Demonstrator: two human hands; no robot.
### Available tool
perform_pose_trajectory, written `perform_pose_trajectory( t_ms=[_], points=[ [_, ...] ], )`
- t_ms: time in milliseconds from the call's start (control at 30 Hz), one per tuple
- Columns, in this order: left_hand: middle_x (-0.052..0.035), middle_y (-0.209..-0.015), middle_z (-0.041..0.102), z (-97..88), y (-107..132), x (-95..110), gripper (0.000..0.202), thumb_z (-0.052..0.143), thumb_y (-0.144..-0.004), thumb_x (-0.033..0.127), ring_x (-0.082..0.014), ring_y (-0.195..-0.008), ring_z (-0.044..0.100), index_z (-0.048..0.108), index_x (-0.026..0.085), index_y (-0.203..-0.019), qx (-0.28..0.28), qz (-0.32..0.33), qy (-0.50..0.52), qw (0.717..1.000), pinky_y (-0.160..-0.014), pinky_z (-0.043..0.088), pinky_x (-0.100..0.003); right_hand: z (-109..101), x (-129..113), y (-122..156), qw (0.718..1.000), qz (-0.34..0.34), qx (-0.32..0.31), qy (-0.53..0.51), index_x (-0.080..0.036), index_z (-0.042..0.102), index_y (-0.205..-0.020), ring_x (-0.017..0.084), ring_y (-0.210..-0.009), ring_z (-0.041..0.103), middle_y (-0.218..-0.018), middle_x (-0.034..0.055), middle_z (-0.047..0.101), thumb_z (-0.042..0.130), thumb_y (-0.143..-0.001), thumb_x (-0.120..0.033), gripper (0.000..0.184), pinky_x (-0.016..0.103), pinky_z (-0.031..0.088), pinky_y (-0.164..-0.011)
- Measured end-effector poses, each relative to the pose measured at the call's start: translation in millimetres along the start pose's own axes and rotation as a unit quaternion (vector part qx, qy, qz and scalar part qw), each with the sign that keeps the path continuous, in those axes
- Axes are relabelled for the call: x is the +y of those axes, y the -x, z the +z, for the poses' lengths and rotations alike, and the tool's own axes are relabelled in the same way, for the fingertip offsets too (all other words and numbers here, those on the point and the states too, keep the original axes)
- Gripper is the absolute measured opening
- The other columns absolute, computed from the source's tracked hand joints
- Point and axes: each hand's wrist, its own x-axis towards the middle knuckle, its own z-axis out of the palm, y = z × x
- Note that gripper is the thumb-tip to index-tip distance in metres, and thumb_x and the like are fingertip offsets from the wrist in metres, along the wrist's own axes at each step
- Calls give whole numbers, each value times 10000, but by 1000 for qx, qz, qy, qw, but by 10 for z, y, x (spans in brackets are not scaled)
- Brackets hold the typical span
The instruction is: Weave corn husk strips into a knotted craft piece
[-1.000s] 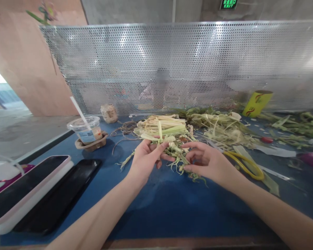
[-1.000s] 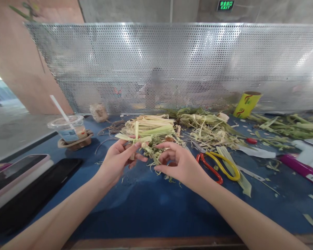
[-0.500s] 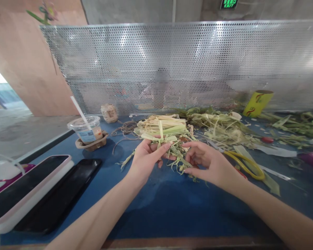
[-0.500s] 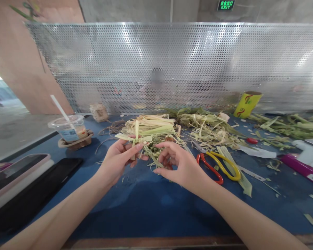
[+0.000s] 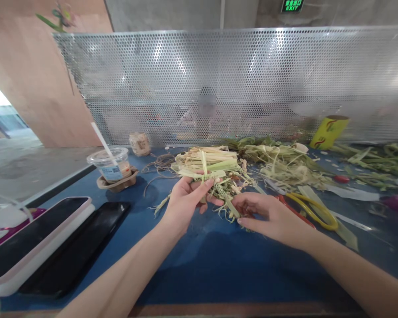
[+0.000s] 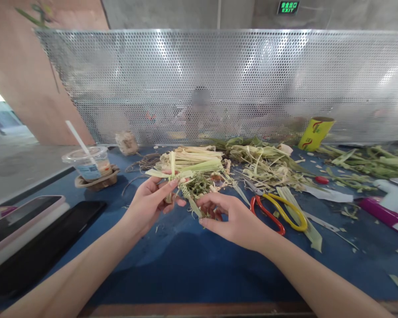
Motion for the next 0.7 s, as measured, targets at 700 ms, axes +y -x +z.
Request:
perform_pose_trajectory(
  t_ms=[700],
  points=[
    [-15,-759,670,6,18,27,362,685,-636,237,-131,-486,630,435,182,-892,-5,-1,-18,1000,-317,295,-139,9,48,-13,1000,9,7,-26,-194,543,-834,127,-669,520,-740,11,530,535,-755,-284,120,252,450,-637]
  ],
)
